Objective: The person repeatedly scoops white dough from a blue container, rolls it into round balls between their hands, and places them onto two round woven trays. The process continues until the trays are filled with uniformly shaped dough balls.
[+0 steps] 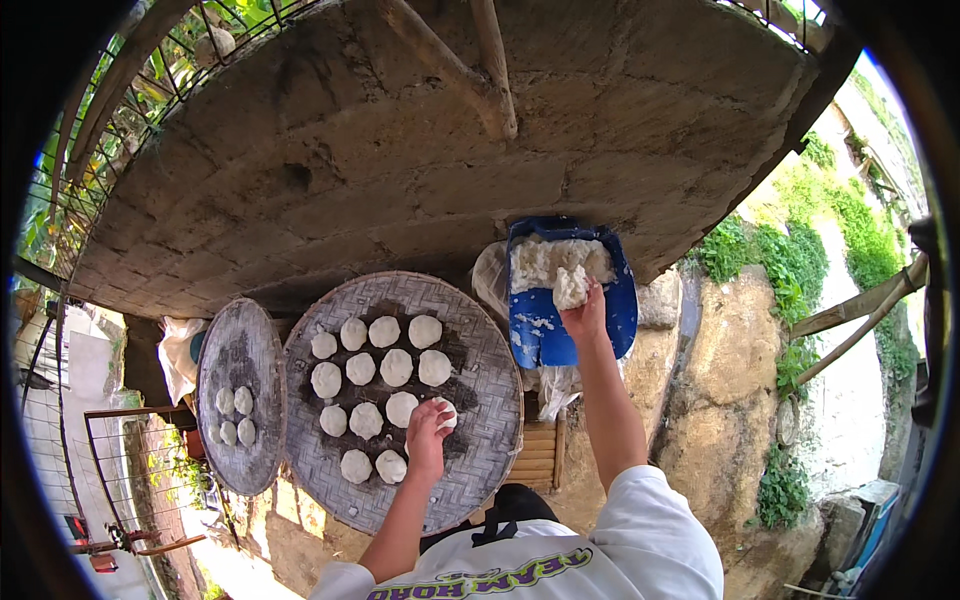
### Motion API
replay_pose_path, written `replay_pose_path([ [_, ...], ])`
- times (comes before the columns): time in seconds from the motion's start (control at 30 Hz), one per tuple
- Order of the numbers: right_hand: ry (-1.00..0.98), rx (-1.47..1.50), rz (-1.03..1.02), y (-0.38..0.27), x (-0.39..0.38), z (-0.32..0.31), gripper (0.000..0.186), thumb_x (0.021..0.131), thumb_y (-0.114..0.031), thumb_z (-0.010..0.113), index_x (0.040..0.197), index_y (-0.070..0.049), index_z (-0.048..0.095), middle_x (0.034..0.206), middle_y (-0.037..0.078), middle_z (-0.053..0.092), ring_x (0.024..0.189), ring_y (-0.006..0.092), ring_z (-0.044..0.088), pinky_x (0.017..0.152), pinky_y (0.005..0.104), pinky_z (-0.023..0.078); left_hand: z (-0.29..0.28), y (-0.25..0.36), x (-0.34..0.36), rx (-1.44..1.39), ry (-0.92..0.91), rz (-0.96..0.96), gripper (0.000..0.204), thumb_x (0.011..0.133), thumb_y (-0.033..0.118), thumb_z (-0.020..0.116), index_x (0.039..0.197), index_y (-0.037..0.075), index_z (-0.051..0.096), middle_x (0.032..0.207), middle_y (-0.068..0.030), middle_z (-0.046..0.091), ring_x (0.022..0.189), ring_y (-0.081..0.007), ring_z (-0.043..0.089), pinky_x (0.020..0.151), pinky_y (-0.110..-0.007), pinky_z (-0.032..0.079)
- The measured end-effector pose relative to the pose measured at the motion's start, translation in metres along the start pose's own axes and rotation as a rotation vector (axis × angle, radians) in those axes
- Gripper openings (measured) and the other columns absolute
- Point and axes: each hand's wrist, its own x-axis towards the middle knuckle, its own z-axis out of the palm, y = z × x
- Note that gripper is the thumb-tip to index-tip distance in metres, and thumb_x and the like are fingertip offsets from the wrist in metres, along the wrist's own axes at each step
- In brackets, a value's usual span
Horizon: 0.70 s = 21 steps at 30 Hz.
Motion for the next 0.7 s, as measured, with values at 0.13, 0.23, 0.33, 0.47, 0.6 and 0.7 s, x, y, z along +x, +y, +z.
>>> replay_pose_path([
  [0.13,-0.189,0.079,-0.020,0.006,-0.077,0.034,0.040,0.109,-0.030,0.041,0.137,-0.005,0.053,0.131,0.011,0.064,0.119,0.0255,0.063,0.103,0.0410,0.052,0.133,0.001,0.043,-0.389,-0.305,-0.161,0.041,0.102,0.045,0.054,0.126,0.012,0.056,0.130,-0.0088,0.062,0.123,-0.0271,0.059,0.098,-0.042,0.046],
  [0.23,-0.321,-0.067,-0.101,0.029,-0.152,0.056,0.032,0.107,-0.026,0.049,0.134,-0.009,0.051,0.135,0.010,0.060,0.124,0.0219,0.059,0.104,0.0391,0.050,0.173,0.024,0.043,-0.670,-0.421,-0.290,0.052,0.102,0.054,0.050,0.132,0.012,0.055,0.137,-0.0109,0.059,0.129,-0.0271,0.056,0.105,-0.045,0.044],
  [0.33,-0.158,-0.369,-0.221,0.050,-0.204,0.069,0.021,0.104,-0.018,0.057,0.121,-0.010,0.048,0.121,0.006,0.059,0.115,0.0171,0.058,0.101,0.0343,0.050,0.168,0.053,0.028,-0.839,-0.592,-0.281,0.057,0.101,0.057,0.049,0.134,0.010,0.057,0.140,-0.0115,0.059,0.129,-0.0291,0.056,0.110,-0.048,0.044],
  [0.47,-0.233,-0.642,-0.241,0.078,-0.229,0.084,0.034,0.108,-0.029,0.047,0.126,-0.002,0.056,0.108,0.005,0.063,0.108,0.0145,0.059,0.097,0.0293,0.047,0.143,0.078,0.002,-0.440,-0.454,-0.076,0.038,0.104,0.038,0.055,0.126,0.007,0.061,0.134,-0.0086,0.061,0.123,-0.0217,0.057,0.104,-0.040,0.048],
  [0.6,-0.321,-0.719,-0.124,0.114,-0.254,0.102,0.037,0.108,-0.027,0.047,0.124,0.001,0.064,0.115,0.008,0.066,0.104,0.0161,0.062,0.093,0.0299,0.049,0.126,0.096,-0.017,-0.023,-0.055,0.392,0.041,0.107,0.036,0.053,0.134,0.004,0.053,0.133,-0.0086,0.059,0.117,-0.0138,0.055,0.103,-0.032,0.043],
  [0.7,-0.310,-0.472,0.046,0.131,-0.280,0.118,0.027,0.107,-0.024,0.050,0.116,-0.002,0.063,0.111,0.008,0.067,0.102,0.0165,0.063,0.087,0.0323,0.053,0.099,0.113,-0.039,-0.256,-0.038,0.402,0.043,0.108,0.037,0.051,0.137,0.005,0.050,0.137,-0.0107,0.056,0.123,-0.0180,0.054,0.104,-0.035,0.043],
])
